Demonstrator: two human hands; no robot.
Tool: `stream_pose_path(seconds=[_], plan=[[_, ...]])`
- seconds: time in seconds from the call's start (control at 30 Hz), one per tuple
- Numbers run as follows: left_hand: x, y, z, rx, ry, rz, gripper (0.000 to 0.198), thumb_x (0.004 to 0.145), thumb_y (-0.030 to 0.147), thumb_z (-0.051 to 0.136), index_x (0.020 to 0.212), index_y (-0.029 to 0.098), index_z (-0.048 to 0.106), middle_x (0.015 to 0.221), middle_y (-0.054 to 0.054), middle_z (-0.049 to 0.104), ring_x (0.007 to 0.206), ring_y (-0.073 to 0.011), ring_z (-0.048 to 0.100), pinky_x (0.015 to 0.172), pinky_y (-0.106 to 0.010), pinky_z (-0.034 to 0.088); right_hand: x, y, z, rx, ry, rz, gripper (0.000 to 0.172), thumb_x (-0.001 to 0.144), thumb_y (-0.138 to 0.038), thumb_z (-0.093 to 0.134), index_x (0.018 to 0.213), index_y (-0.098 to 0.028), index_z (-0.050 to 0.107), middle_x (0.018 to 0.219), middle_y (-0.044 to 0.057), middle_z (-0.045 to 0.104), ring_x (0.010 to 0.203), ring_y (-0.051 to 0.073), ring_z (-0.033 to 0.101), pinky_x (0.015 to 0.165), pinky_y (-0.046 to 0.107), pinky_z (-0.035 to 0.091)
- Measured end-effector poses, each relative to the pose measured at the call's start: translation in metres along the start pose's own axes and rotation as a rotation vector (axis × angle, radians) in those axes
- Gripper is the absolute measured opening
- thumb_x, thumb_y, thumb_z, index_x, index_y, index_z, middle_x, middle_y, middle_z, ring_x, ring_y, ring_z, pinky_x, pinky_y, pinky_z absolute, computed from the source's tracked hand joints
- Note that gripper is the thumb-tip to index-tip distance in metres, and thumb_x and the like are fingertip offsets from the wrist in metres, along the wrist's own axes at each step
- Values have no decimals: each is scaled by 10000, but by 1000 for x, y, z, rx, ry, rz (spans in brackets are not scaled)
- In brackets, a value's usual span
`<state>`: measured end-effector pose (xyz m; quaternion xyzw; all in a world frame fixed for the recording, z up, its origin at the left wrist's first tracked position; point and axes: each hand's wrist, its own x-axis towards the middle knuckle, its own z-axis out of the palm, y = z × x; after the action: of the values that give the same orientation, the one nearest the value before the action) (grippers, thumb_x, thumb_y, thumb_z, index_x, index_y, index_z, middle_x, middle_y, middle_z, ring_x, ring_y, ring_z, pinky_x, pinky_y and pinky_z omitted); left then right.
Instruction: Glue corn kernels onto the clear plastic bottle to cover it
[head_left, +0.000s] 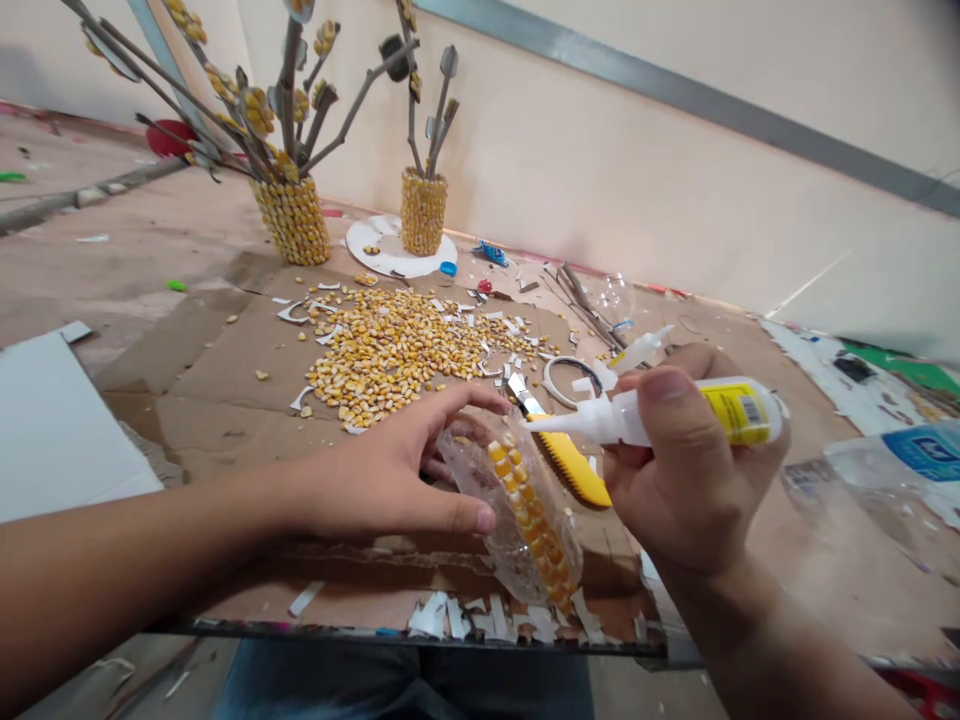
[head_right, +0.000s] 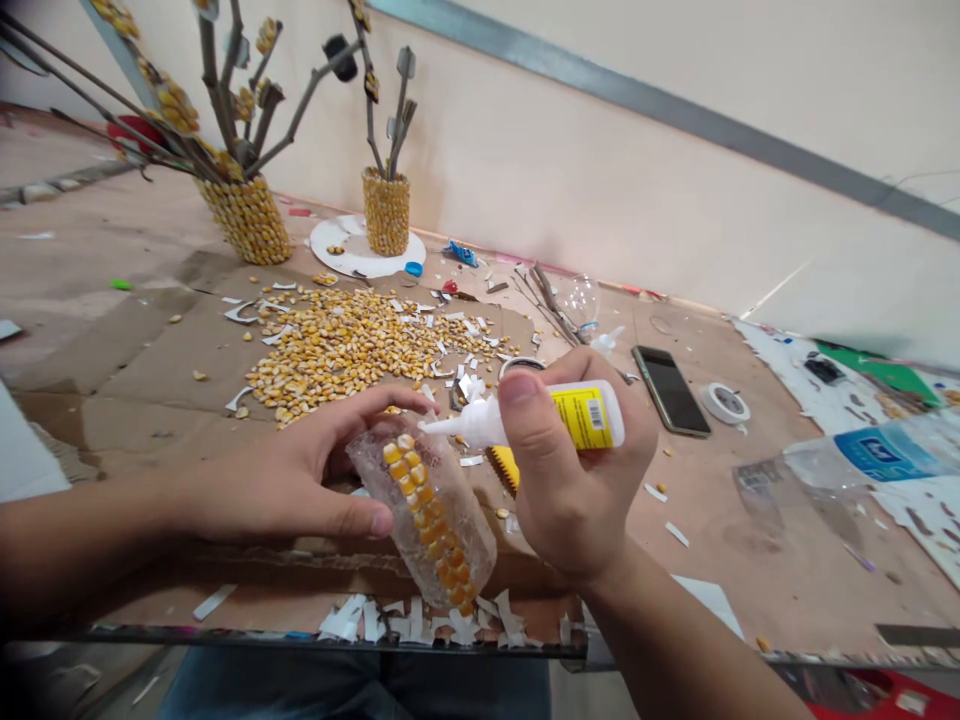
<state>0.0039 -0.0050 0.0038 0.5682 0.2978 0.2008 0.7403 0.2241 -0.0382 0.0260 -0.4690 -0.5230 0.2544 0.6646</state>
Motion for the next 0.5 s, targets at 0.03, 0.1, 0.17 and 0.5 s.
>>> stream_pose_path(seconds=[0.03, 0.1, 0.17, 0.5], plan=[[0, 0, 0, 0, -3, -4, 777, 775, 299, 903, 1439, 271, 500, 1260, -84, 699, 1010, -253, 745, 891, -391, 608, 0, 0, 0, 7, 3, -6, 349, 916, -466, 824, 752, -239, 616, 633, -34, 536, 455, 104, 399, 391, 293, 278], [0, 1, 0, -7, -6, -12, 789, 777, 301, 900, 1449, 274, 488, 1250, -84, 701, 1029, -265, 745, 907, -408, 606, -1, -1, -2, -2, -10, -26, 328, 913, -457, 828, 757, -233, 645, 632, -26, 555, 460, 110, 423, 386, 298, 274], [0, 1, -1, -16, -6, -15, 796, 776, 298, 898, 1453, 272, 481, 1256, -86, 697, 1042, -270, 743, 919, -414, 603, -2, -1, -3, -26, -26, -43, 313, 919, -453, 823, 765, -233, 662, 630, -15, 574, 480, 125, 469, 387, 302, 285], [0, 3, -2, -26, -12, -24, 803, 765, 267, 891, 1453, 263, 476, 1335, -103, 674, 1072, -280, 749, 959, -439, 590, -4, 0, -3, -65, -42, -128, 266, 959, -417, 785, 793, -234, 685, 643, 2, 623, 520, 147, 546, 394, 289, 337]])
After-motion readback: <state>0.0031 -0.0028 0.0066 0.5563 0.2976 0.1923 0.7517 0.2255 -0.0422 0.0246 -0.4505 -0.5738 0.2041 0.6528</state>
